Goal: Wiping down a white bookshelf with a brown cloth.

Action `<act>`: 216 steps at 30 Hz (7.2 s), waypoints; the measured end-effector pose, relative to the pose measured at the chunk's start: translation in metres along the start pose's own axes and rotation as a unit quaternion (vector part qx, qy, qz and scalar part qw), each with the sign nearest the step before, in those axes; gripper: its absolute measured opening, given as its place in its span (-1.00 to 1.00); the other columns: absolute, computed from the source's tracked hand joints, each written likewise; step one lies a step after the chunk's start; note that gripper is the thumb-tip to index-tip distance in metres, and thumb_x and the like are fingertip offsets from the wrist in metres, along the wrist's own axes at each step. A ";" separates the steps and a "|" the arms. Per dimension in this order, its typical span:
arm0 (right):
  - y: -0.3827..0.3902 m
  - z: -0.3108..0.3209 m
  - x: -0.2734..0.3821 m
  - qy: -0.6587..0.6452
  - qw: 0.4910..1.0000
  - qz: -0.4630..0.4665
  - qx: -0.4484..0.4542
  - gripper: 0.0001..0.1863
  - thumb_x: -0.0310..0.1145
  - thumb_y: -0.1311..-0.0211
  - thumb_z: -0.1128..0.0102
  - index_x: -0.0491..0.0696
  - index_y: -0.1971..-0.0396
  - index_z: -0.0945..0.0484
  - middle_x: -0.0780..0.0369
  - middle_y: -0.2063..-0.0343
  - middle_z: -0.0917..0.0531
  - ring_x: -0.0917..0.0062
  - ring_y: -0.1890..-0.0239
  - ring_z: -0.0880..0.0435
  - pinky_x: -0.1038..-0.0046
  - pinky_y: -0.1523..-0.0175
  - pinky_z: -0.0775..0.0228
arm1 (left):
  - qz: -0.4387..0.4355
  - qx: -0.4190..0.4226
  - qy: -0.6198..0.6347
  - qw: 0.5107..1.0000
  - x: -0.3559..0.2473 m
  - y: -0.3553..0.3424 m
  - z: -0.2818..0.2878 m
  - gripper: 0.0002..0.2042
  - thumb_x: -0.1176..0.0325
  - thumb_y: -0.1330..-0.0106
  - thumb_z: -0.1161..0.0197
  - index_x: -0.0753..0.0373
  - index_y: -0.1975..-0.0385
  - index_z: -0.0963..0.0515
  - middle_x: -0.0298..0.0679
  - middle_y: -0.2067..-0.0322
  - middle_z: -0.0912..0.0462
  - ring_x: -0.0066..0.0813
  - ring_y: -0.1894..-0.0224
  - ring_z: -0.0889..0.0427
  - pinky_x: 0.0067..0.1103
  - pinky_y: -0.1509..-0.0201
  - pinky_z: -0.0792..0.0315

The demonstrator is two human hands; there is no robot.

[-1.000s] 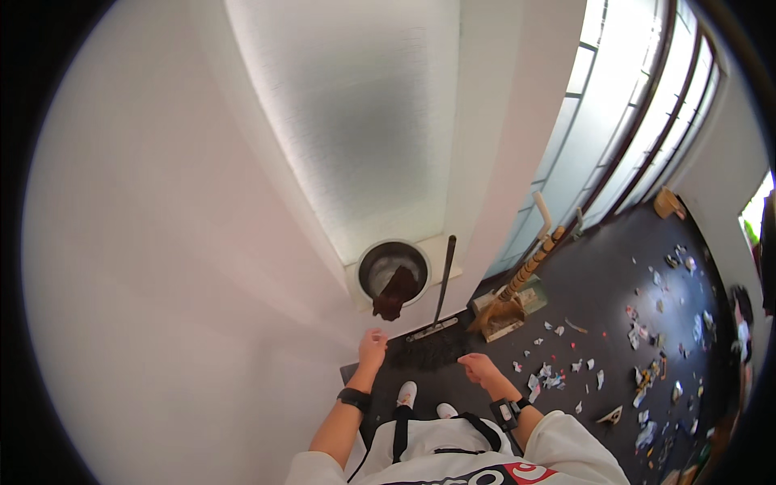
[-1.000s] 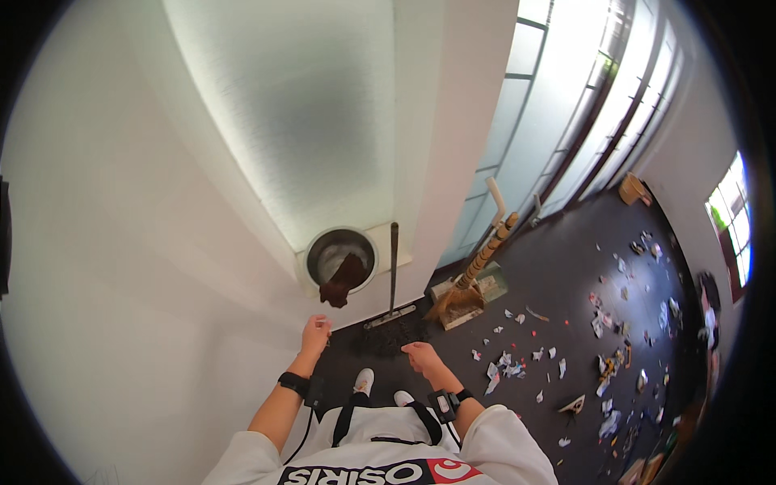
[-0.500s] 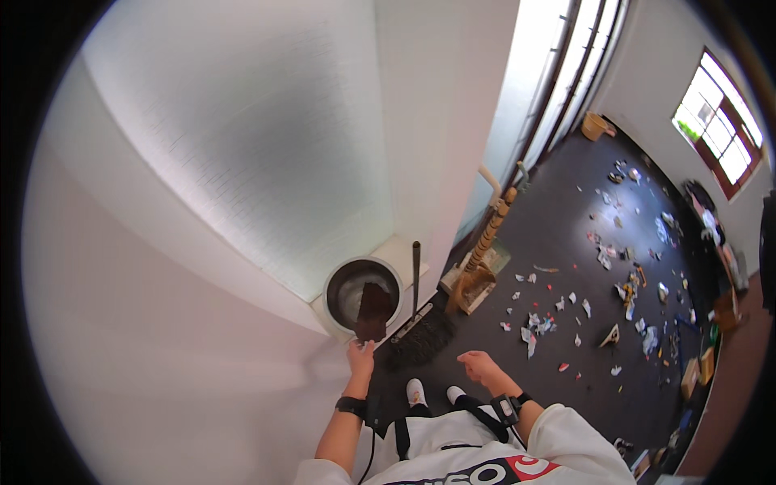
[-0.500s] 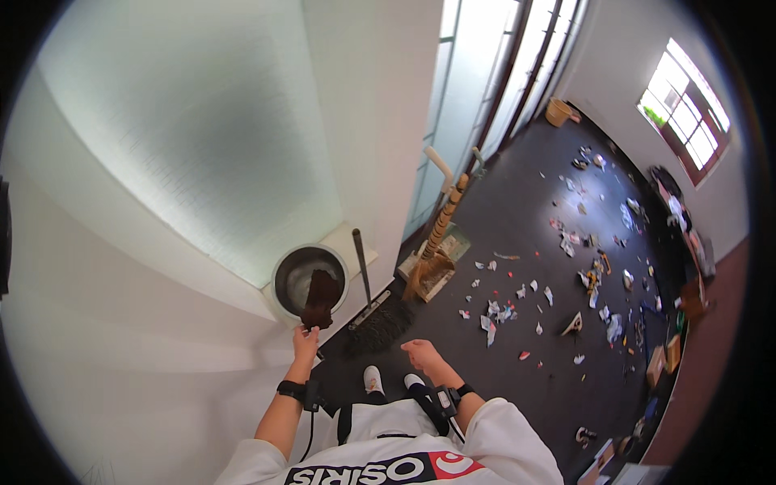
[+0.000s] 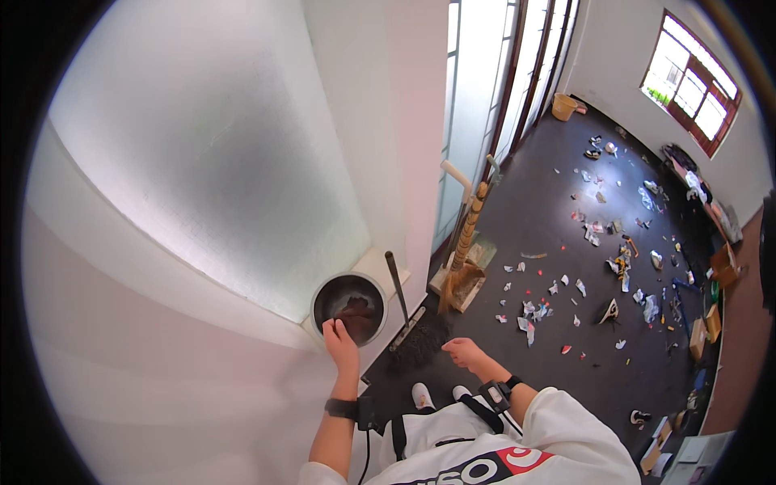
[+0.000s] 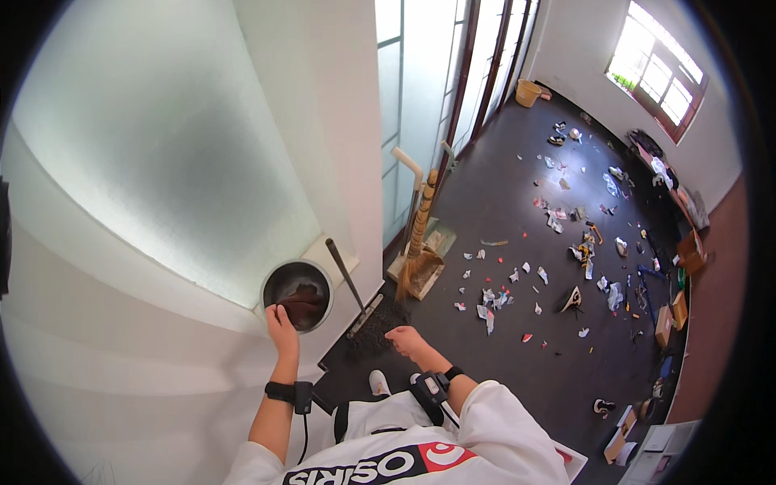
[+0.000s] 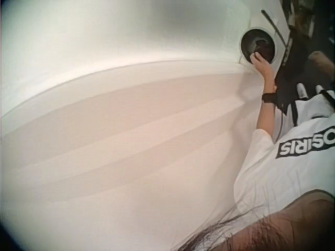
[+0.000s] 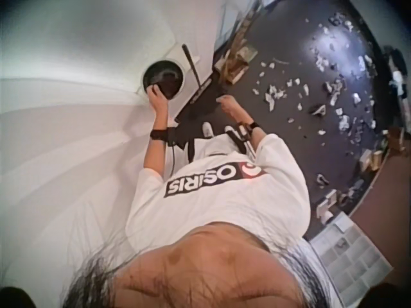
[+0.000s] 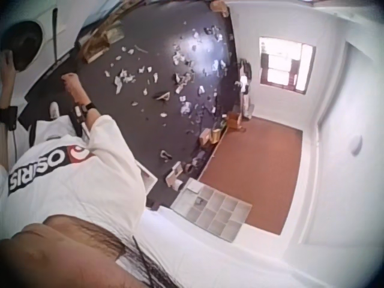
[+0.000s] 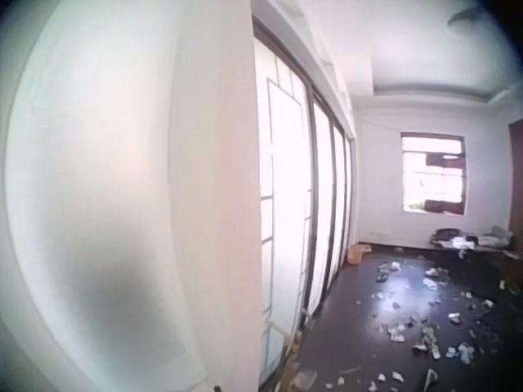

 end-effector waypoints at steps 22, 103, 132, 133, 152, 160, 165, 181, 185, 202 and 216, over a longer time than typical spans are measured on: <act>0.192 0.233 -0.049 -0.068 0.928 0.298 -0.213 -0.72 -0.40 -0.23 -0.19 -0.10 0.07 -0.60 0.31 0.24 -0.64 0.66 0.21 -0.54 0.55 0.06 -0.39 | -0.260 0.494 0.090 0.824 -0.301 0.260 -0.224 -0.88 0.39 -0.36 -0.08 0.30 0.25 -0.44 0.02 0.42 -0.57 0.02 0.34 -0.60 -0.35 0.27 -0.45; 1.342 1.279 -1.181 -0.502 0.288 0.310 -0.754 -0.32 -0.34 -0.27 -0.19 -0.06 -0.33 -0.11 0.11 -0.20 -0.36 0.45 -0.19 -0.40 0.39 -0.24 -0.27 | -0.295 0.924 0.015 -0.243 -0.753 2.358 -0.517 -0.78 0.23 -0.33 -0.16 0.28 0.31 -0.53 -0.40 0.61 -0.49 -0.68 0.73 -0.40 -0.69 0.67 -0.25; 1.784 1.527 -1.641 -0.394 0.473 0.208 -0.760 -0.48 -0.36 -0.06 -0.39 -0.14 -0.05 -0.48 0.22 0.13 -0.62 0.52 0.07 -0.56 0.48 -0.10 -0.34 | -0.363 0.909 0.113 -0.170 -0.866 2.995 -0.429 -0.79 0.34 -0.25 -0.26 0.31 0.21 -0.51 -0.31 0.41 -0.60 -0.55 0.41 -0.58 -0.61 0.42 -0.48; 1.803 1.540 -1.651 -0.391 0.480 0.191 -0.762 -0.51 -0.35 -0.06 -0.39 -0.14 -0.02 -0.50 0.22 0.16 -0.63 0.52 0.09 -0.56 0.47 -0.09 -0.35 | -0.365 0.907 0.117 -0.172 -0.875 3.018 -0.432 -0.79 0.34 -0.25 -0.26 0.31 0.21 -0.51 -0.31 0.41 -0.60 -0.55 0.41 -0.58 -0.61 0.42 -0.48; 2.141 1.680 -1.798 -0.131 0.023 0.112 -0.985 -0.64 -0.67 -0.01 -0.16 -0.11 0.12 -0.53 0.19 0.08 -0.50 0.44 -0.02 -0.53 0.46 -0.06 -0.47 | -0.378 0.853 0.359 -0.022 -1.033 3.339 -0.341 -0.60 0.53 -0.15 -0.27 0.26 -0.01 -0.37 -0.06 0.14 -0.50 -0.18 0.13 -0.55 -0.46 0.04 -0.43; 2.139 1.710 -1.811 0.045 0.186 -0.160 -0.968 -0.60 -0.64 -0.03 -0.13 -0.07 0.06 -0.49 0.08 -0.11 -0.45 0.12 -0.23 -0.36 0.17 -0.30 -0.20 | -0.666 0.557 0.473 -0.150 -0.973 3.361 -0.313 -0.45 0.26 -0.18 -0.26 0.33 -0.16 -0.33 -0.02 -0.19 -0.33 -0.02 -0.32 -0.19 -0.17 -0.34 -0.13; 2.115 1.709 -1.817 0.012 0.281 -0.327 -0.902 -0.58 -0.43 -0.19 -0.05 -0.15 -0.08 -0.44 0.12 -0.19 -0.41 0.22 -0.28 -0.30 0.12 -0.37 -0.03 | -0.707 0.530 0.428 -0.189 -0.964 3.363 -0.303 -0.33 0.07 -0.18 -0.26 0.43 -0.17 -0.31 0.04 -0.22 -0.30 -0.04 -0.36 -0.14 -0.17 -0.36 -0.08; 2.156 1.779 -1.862 -0.079 0.403 -0.353 -0.841 -0.14 0.25 -0.29 0.19 -0.31 -0.19 -0.29 -0.04 -0.29 -0.24 0.11 -0.38 -0.08 -0.03 -0.38 0.15 | -0.605 0.703 0.347 -0.139 -1.010 3.356 -0.362 -0.60 0.48 -0.21 -0.17 0.46 -0.06 -0.38 0.11 -0.08 -0.42 0.04 -0.22 -0.35 -0.26 -0.25 -0.30; 2.147 1.819 -1.853 -0.010 0.462 -0.331 -0.823 -0.26 0.13 -0.29 0.06 -0.24 -0.19 -0.30 -0.02 -0.29 -0.24 0.11 -0.37 -0.10 -0.03 -0.38 0.13 | -0.591 0.737 0.319 -0.075 -1.018 3.343 -0.396 -0.64 0.54 -0.23 -0.11 0.45 -0.05 -0.38 0.14 -0.07 -0.41 0.08 -0.21 -0.34 -0.24 -0.24 -0.30; 2.141 1.772 -1.849 -0.037 0.444 -0.267 -0.855 -0.54 -0.38 -0.27 0.02 -0.18 -0.16 -0.32 0.06 -0.27 -0.29 0.21 -0.36 -0.16 0.08 -0.38 0.03 | -0.666 0.676 0.315 -0.001 -1.013 3.345 -0.419 -0.69 0.54 -0.16 -0.20 0.40 0.07 -0.47 -0.01 -0.04 -0.50 -0.07 -0.18 -0.42 -0.34 -0.19 -0.38; 2.200 1.782 -1.926 -0.231 0.517 -0.390 -0.726 -0.43 -0.21 -0.42 0.22 -0.11 -0.35 -0.05 0.12 -0.41 0.03 0.19 -0.45 0.11 -0.02 -0.42 0.17 | -0.722 0.646 0.243 -0.049 -1.030 3.359 -0.396 -0.79 0.64 -0.03 -0.20 0.39 0.29 -0.52 0.04 0.29 -0.58 0.02 0.16 -0.57 -0.29 0.16 -0.50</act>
Point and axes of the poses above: each hand's wrist, its own y-axis away from the middle knuckle, its own z-axis out of the back of the hand, x = y × z, the point moved 5 cm from there along -y, towards the middle knuckle
